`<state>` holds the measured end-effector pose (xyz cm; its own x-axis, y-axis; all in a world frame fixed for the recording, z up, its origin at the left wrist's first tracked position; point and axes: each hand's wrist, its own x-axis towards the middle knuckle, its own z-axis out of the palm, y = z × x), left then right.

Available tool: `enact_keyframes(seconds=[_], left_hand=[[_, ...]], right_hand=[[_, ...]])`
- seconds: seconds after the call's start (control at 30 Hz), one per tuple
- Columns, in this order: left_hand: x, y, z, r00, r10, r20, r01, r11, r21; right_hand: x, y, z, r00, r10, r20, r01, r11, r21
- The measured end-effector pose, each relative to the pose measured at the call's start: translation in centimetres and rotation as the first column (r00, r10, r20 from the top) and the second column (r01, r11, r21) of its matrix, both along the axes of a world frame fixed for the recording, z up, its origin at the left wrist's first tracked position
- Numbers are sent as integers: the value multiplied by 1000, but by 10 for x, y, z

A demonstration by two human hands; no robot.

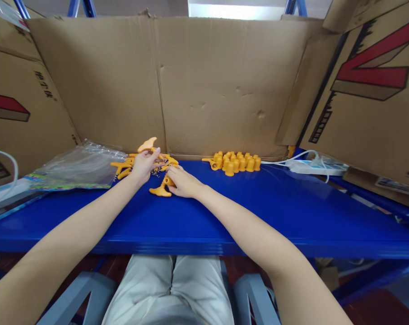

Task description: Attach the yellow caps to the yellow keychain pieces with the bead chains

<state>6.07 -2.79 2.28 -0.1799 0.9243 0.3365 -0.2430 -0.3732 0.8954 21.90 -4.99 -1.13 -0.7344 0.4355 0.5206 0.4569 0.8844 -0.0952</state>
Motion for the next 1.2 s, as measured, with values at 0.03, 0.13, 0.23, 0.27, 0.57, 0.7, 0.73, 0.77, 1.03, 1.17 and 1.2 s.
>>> enact_keyframes(seconds=[0.03,0.13,0.23,0.27,0.57,0.7,0.73,0.77,1.03,1.17,1.2], left_hand=[[-1,1,-1,1000,-3,28,4,1000,-24],[-2,5,-4,997,10,78,-2,995,-98],[-5,9,-5,993,42,107,-28,992,-126],[-7,10,-5,991,56,118,-42,992,-119],[-7,7,-2,968,86,235,-51,987,-153],[1,1,-2,983,2,186,26,988,-152],[1,1,-2,988,-12,151,36,987,-159],[1,1,-3,994,-22,110,41,985,-169],[-2,5,-5,999,-33,-33,24,973,-230],[-3,5,-5,998,-58,-17,53,974,-220],[-3,5,-5,997,-71,-18,66,974,-216]], right_hand=[[2,2,0,999,26,-43,-28,999,-45],[6,8,0,972,62,-228,-103,980,-170],[9,12,-1,904,-17,-427,-140,932,-335],[10,14,0,885,-63,-462,-141,908,-394],[10,3,8,897,-398,-192,323,887,-331],[2,-7,16,810,-586,5,571,788,-230],[2,-9,18,796,-602,63,601,771,-210],[2,-10,19,786,-607,116,618,764,-184],[15,-10,24,790,-528,310,507,848,152],[18,-9,24,789,-556,262,531,831,164],[18,-9,24,790,-560,250,536,828,164]])
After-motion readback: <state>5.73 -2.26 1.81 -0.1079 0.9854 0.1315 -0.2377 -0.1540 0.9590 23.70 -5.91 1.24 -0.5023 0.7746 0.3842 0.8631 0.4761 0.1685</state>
